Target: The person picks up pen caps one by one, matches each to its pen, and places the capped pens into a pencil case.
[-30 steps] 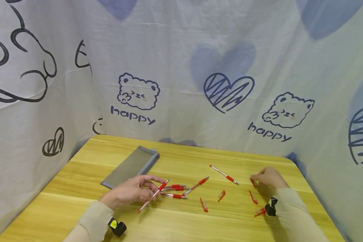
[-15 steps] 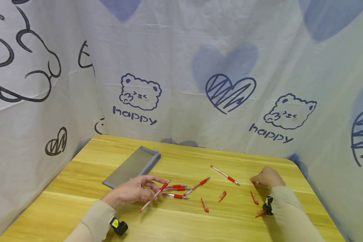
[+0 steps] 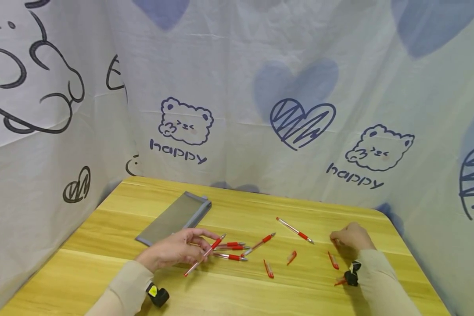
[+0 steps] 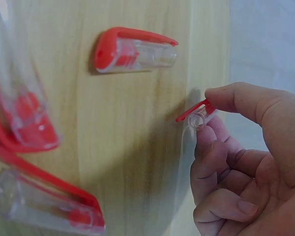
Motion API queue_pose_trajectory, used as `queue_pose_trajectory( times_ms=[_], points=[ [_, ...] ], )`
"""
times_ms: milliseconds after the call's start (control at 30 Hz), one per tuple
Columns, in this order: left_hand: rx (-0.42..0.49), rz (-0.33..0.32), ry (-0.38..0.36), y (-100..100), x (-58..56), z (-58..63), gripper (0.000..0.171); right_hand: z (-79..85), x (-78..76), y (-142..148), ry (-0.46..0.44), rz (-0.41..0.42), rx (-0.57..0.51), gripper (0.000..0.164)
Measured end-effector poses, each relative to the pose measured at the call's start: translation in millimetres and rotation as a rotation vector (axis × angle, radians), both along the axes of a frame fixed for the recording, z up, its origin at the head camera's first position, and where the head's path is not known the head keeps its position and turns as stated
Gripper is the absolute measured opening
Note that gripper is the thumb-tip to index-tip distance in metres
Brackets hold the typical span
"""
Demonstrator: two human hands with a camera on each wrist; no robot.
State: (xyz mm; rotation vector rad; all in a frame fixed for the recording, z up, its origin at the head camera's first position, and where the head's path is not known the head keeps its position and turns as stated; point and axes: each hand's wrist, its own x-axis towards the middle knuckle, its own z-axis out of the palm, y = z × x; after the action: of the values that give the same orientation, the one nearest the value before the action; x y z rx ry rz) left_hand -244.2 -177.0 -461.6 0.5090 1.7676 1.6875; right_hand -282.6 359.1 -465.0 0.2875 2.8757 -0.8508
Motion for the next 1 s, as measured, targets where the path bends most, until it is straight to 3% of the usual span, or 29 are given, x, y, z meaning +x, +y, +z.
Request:
queue_pose_trajectory(
  times_ms=[133,433,667,1000],
  points=[
    [0.001,0.0,-0.007,0.7,0.7,0.9,0.07,4.0,5.7,-1.2,0.006,-0.013,-0.056,0.029],
    [0.006,-0.003,0.006,3.5,1.5,-0.1,0.068,9.1,6.4,-5.9,0.04,-0.048,-0.22,0.031],
    [-0.009,0.05,0.03,7.1,2.7,-0.1,0.069,17.9,14.3,-19.1,0.032,-0.08,-0.304,0.049],
    [-0.022,0.111,0.041,11.8,3.3,1.8,0.064,23.3,22.1,-43.2,0.037,-0.143,-0.584,0.045]
  ],
)
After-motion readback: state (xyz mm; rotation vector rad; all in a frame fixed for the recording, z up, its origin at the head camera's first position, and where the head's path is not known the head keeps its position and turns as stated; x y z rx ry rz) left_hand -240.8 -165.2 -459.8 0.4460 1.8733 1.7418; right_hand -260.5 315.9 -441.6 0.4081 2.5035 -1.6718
